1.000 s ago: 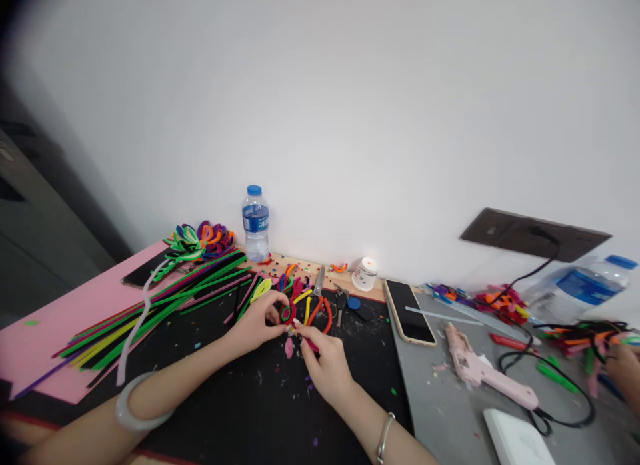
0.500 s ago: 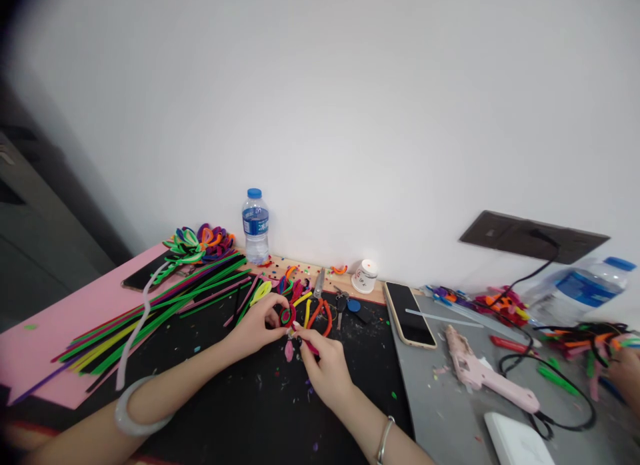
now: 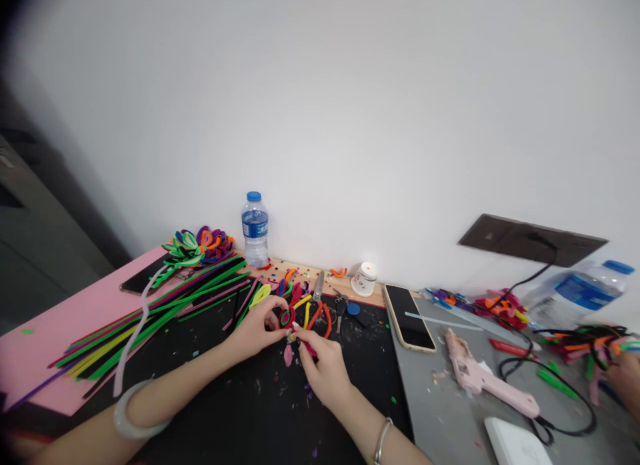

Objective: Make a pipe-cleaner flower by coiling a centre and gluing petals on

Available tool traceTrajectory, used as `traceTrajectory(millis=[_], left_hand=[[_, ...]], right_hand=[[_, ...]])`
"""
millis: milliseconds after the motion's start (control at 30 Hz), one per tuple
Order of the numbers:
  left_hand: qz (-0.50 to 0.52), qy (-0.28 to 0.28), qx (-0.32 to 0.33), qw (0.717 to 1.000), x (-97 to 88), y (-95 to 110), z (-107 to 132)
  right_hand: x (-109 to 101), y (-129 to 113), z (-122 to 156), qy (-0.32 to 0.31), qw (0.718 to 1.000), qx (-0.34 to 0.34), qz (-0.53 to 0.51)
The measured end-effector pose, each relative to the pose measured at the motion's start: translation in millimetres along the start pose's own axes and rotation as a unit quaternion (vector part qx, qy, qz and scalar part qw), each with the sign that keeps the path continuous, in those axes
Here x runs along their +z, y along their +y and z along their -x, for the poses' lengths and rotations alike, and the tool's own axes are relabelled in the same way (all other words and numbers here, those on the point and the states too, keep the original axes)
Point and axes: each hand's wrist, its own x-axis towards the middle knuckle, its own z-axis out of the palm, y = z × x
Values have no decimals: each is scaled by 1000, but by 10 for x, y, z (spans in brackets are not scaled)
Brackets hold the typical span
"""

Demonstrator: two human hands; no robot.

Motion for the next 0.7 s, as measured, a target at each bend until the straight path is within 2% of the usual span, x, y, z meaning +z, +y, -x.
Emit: traceTrajectory(millis=[433, 700], left_hand=[[-12, 8, -7, 1000, 10, 12, -4], [12, 10, -3, 1000, 33, -25, 9]], right_hand=[[-29, -24, -40, 2, 1000, 16, -11], [-85, -2, -28, 40, 995, 72, -49]])
